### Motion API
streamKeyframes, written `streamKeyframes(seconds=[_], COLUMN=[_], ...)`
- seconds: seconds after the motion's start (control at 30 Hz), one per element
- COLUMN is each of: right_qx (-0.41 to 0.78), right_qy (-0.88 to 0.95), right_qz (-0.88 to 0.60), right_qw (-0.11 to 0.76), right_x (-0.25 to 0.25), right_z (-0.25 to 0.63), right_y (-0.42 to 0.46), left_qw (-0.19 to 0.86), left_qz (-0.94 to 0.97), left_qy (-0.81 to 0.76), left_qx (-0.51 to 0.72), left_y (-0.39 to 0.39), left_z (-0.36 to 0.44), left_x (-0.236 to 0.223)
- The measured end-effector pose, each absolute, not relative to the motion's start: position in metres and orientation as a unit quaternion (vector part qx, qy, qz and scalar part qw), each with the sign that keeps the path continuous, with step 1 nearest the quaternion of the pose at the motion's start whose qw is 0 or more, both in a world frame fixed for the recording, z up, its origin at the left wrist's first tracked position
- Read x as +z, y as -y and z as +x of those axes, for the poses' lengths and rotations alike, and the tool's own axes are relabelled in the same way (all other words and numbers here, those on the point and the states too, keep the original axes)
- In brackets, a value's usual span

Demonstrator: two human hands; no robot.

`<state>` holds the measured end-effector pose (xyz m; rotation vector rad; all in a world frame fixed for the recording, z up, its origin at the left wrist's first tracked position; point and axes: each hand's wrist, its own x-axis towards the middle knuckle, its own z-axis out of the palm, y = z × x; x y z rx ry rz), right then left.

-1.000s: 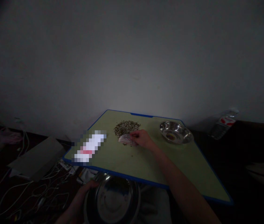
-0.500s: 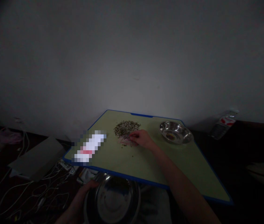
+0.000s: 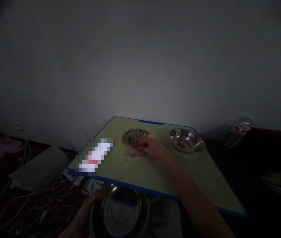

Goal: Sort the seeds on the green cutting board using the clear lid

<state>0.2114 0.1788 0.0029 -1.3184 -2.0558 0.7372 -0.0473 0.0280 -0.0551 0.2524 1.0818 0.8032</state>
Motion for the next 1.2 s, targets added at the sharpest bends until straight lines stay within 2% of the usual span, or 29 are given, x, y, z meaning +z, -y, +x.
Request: streamKeyframes(seconds=[0.3, 0.77, 1.03, 1.2], right_qx=[0.268, 0.415, 0.428, 0.376], right_qy=[0.779, 0.734, 0.727, 0.750], right_qz=[-0.496, -0.481, -0.485, -0.481], right_qw=[0.274, 0.239, 0.230, 0.254], right_x=[0.007, 0.012, 0.016, 0.016], right_z=[0.211, 0.210, 0.207, 0.204], right_y=[-0.176, -0.168, -0.164, -0.167], left_qw=[0.768, 0.775, 0.786, 0.795], left_qz=[0.136, 0.121, 0.122, 0.103], left_qy=[-0.504, -0.505, -0.478, -0.474], left_qx=[0.370, 0.360, 0.374, 0.364], left_y=[-0.021, -0.025, -0.024, -0.024], left_z=[-0.032, -0.039, -0.042, -0.042], left_x=[-0.031, -0.035, -0.041, -0.037])
